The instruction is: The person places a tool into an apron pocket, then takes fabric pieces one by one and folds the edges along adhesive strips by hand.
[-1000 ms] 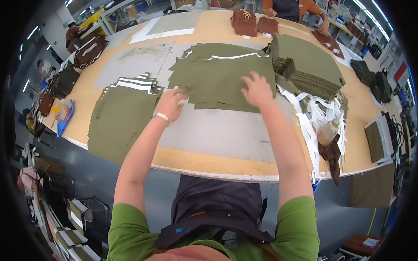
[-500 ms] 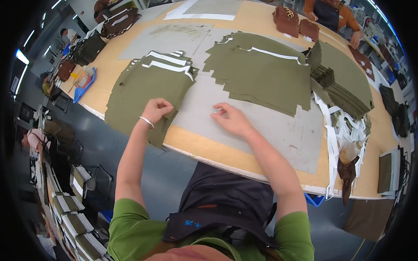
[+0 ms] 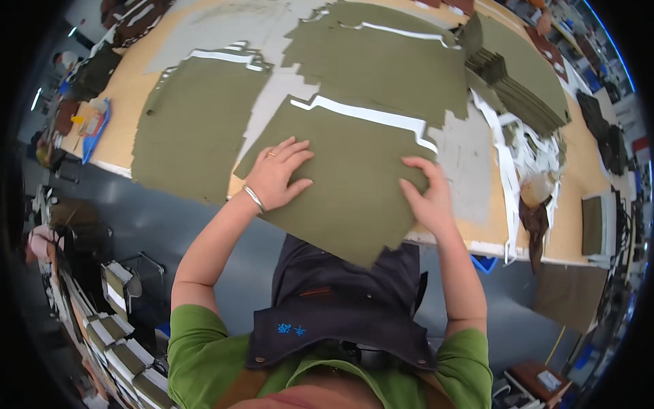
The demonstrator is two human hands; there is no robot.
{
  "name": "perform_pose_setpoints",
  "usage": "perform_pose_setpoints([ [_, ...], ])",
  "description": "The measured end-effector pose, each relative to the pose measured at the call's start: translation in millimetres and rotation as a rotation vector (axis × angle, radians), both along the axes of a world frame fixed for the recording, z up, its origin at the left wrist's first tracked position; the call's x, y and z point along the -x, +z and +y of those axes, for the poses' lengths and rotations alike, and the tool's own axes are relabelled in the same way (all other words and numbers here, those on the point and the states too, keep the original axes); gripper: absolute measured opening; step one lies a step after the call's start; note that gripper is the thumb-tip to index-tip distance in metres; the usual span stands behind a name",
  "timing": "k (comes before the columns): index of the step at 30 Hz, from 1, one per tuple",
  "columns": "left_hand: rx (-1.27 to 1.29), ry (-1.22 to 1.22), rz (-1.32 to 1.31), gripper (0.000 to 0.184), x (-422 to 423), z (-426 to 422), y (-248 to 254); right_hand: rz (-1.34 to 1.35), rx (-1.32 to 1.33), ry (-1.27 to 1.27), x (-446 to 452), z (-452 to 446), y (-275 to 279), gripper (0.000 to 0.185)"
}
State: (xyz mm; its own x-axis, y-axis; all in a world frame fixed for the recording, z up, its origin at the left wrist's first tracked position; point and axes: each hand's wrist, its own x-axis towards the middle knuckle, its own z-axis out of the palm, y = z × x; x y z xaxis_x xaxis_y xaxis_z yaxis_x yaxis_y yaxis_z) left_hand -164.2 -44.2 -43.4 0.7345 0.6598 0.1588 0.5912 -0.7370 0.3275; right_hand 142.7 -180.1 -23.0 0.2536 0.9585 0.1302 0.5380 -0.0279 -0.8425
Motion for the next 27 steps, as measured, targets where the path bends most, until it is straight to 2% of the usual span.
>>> perform_pose_setpoints([
  [1, -0.039, -0.058, -0.022, 0.047, -14, -13, 1, -0.008, 0.039, -0.052, -19, -28, 6, 0.034],
  [3, 0.12, -0.229, 0.011, 0.045, -37, -36, 19, -0.153, 0.275, 0.002, -52, -86, 29, 0.029],
  [4, 0.197, -0.309, 0.03, 0.044, -43, -44, 23, -0.263, 0.586, -0.028, -52, -102, 61, 0.031],
  [5, 0.263, -0.389, 0.017, 0.04, -48, -43, 22, -0.528, 0.52, -0.052, -56, -121, 67, 0.031],
  [6, 0.207, -0.358, -0.046, 0.039, -54, -34, 19, -0.789, 0.446, -0.073, -56, -133, 72, 0.032],
  [8, 0.085, -0.295, -0.167, 0.037, -70, -4, 14, -0.634, 0.203, -0.162, -51, -112, 70, 0.031],
  [9, 0.101, -0.207, -0.195, 0.037, -77, 10, 8, -0.557, 0.075, -0.207, -43, -89, 70, 0.03],
  [11, 0.21, -0.084, -0.171, 0.036, -90, 31, 2, -0.169, -0.015, -0.048, -25, -38, 42, 0.023],
  [12, 0.306, -0.048, -0.119, 0.035, -96, 38, 2, -0.089, -0.011, 0.072, -10, -14, 32, 0.022],
  [13, 0.403, -0.011, -0.065, 0.034, -101, 43, 3, -0.128, 0.07, 0.143, 3, 10, 24, 0.022],
  [16, 0.473, -0.092, 0.095, 0.027, -106, 52, 18, -0.173, 0.093, 0.16, 29, 54, -11, 0.021],
  [19, 0.386, -0.154, -0.149, 0.016, -98, 60, -6, -0.246, 0.074, 0.109, 32, 67, -35, 0.019],
  [27, 0.29, -0.2, -0.152, 0.02, -90, 53, -6, -0.185, 0.191, 0.132, 34, 61, -17, 0.016],
])
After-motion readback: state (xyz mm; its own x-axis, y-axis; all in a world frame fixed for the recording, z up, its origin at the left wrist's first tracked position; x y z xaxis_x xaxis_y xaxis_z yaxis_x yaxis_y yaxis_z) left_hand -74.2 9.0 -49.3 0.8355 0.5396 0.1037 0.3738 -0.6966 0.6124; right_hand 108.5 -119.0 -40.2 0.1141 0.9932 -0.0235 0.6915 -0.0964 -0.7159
